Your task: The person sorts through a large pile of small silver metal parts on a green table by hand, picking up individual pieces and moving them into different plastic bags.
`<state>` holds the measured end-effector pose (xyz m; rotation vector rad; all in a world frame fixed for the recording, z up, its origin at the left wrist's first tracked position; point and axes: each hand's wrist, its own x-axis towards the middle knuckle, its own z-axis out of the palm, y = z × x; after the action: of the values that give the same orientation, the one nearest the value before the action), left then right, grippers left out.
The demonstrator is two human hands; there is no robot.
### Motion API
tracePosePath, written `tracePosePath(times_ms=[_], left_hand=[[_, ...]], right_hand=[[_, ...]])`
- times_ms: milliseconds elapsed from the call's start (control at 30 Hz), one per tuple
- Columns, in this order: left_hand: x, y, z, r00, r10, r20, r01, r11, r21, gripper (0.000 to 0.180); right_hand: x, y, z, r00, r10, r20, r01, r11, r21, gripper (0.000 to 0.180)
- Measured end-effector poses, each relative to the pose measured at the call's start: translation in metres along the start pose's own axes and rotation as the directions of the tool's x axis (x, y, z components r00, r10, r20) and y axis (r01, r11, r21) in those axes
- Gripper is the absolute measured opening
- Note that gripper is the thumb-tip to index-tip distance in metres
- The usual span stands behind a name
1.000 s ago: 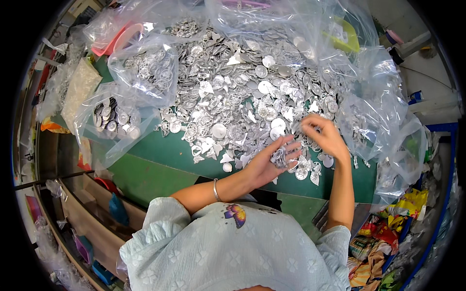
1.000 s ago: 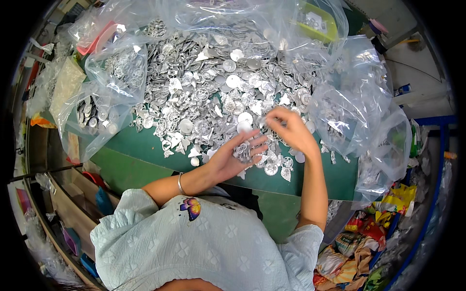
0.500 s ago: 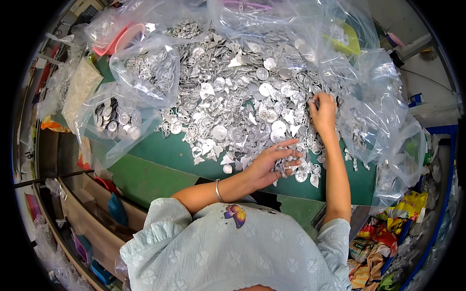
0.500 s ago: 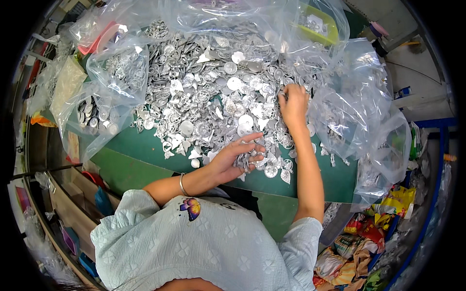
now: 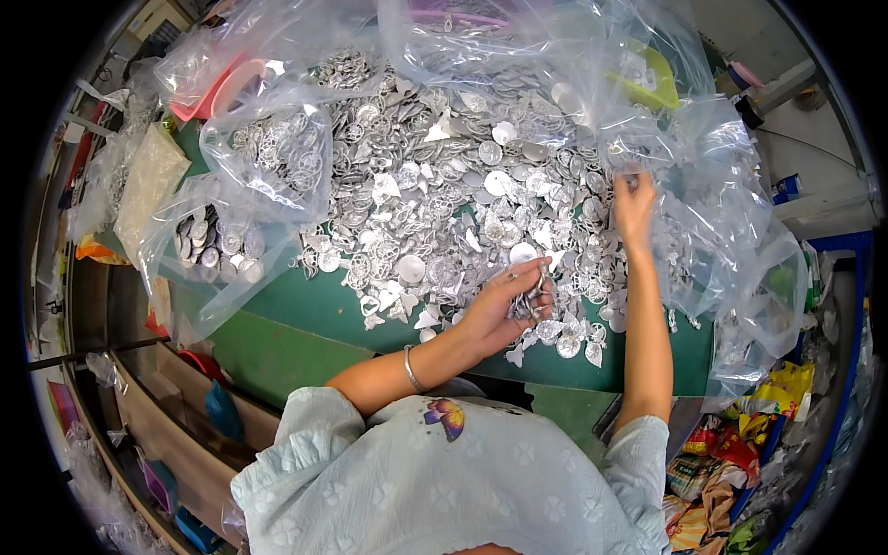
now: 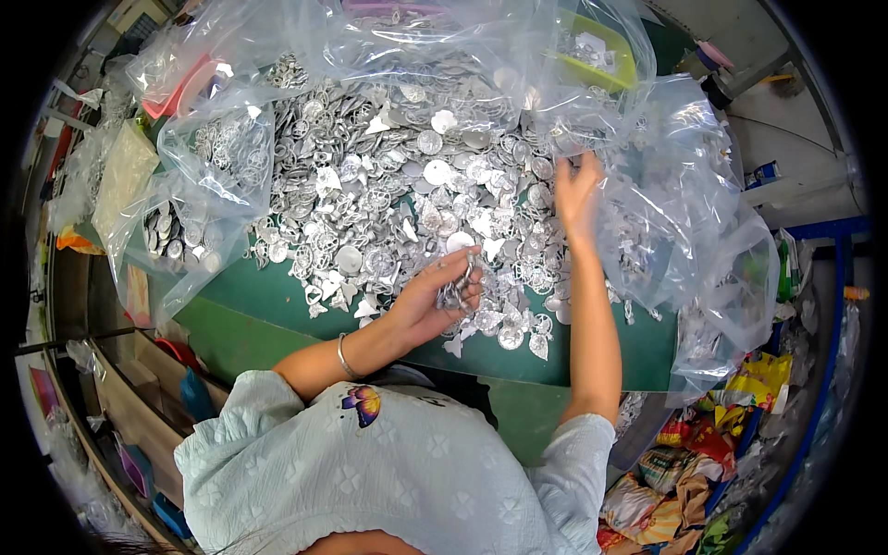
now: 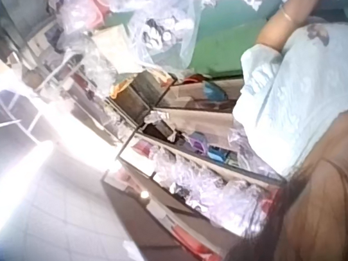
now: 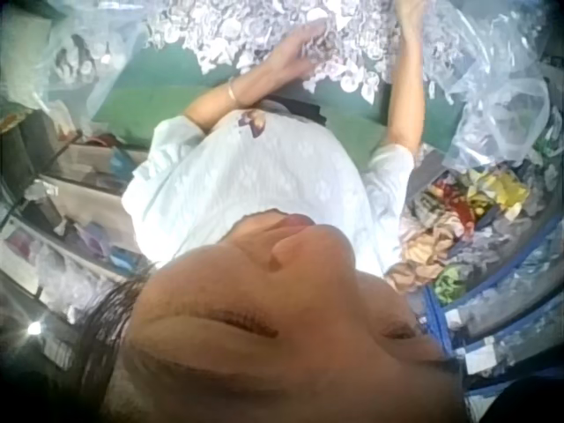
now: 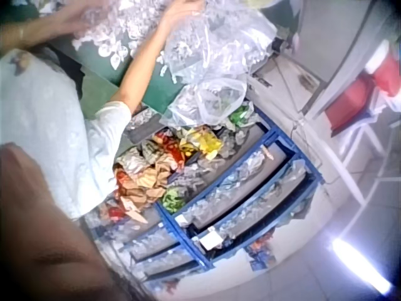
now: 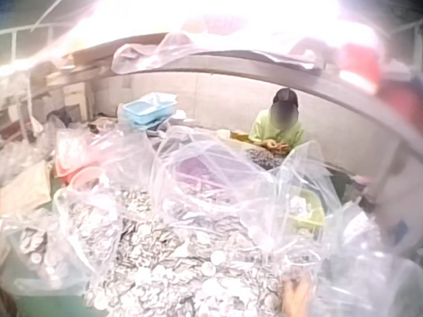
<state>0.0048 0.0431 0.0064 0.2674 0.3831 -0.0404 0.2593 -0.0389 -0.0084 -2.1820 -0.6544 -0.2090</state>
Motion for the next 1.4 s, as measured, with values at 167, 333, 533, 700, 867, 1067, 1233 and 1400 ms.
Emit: tracePosePath(times_ms=[167, 333, 533, 700, 867, 1067, 1233, 1400], left_hand=[[-0.009, 0.005, 0.013, 0.992, -0.125, -0.015, 0.125, 0.992, -0.014, 0.037], [-0.008, 0.003, -0.005, 0.989, -0.145, 0.038, 0.147, 0.986, -0.074, 0.039], [-0.011, 0.002, 0.001, 0.982, -0.189, -0.02, 0.185, 0.975, -0.126, 0.018], [-0.011, 0.0, -0.004, 0.984, -0.171, 0.048, 0.176, 0.976, -0.132, 0.02], [-0.014, -0.001, -0.002, 0.982, -0.182, 0.056, 0.187, 0.974, -0.124, 0.018], [-0.017, -0.001, -0.001, 0.983, -0.176, 0.058, 0.182, 0.976, -0.121, 0.023], [-0.019, -0.003, -0.005, 0.986, -0.157, 0.063, 0.163, 0.982, -0.1, 0.024], [-0.02, -0.005, -0.003, 0.985, -0.162, 0.066, 0.168, 0.98, -0.109, 0.021]], right_hand=[[0.054, 0.029, 0.023, 0.976, 0.104, 0.19, 0.0, 0.877, -0.48, 0.04], [0.026, 0.014, 0.037, 0.995, -0.1, -0.005, 0.092, 0.927, -0.365, 0.047], [0.012, 0.012, 0.026, 0.984, -0.173, -0.048, 0.15, 0.939, -0.31, 0.057], [0.018, 0.004, 0.024, 0.996, -0.052, 0.076, 0.081, 0.891, -0.446, 0.064], [0.003, -0.011, 0.02, 0.99, -0.11, 0.085, 0.135, 0.908, -0.397, 0.066], [0.003, 0.002, 0.027, 0.983, -0.167, 0.077, 0.184, 0.891, -0.415, 0.057], [-0.005, -0.003, 0.022, 0.978, -0.174, 0.115, 0.205, 0.906, -0.37, 0.046], [-0.036, -0.036, 0.011, 0.912, -0.367, 0.186, 0.411, 0.835, -0.366, 0.025]])
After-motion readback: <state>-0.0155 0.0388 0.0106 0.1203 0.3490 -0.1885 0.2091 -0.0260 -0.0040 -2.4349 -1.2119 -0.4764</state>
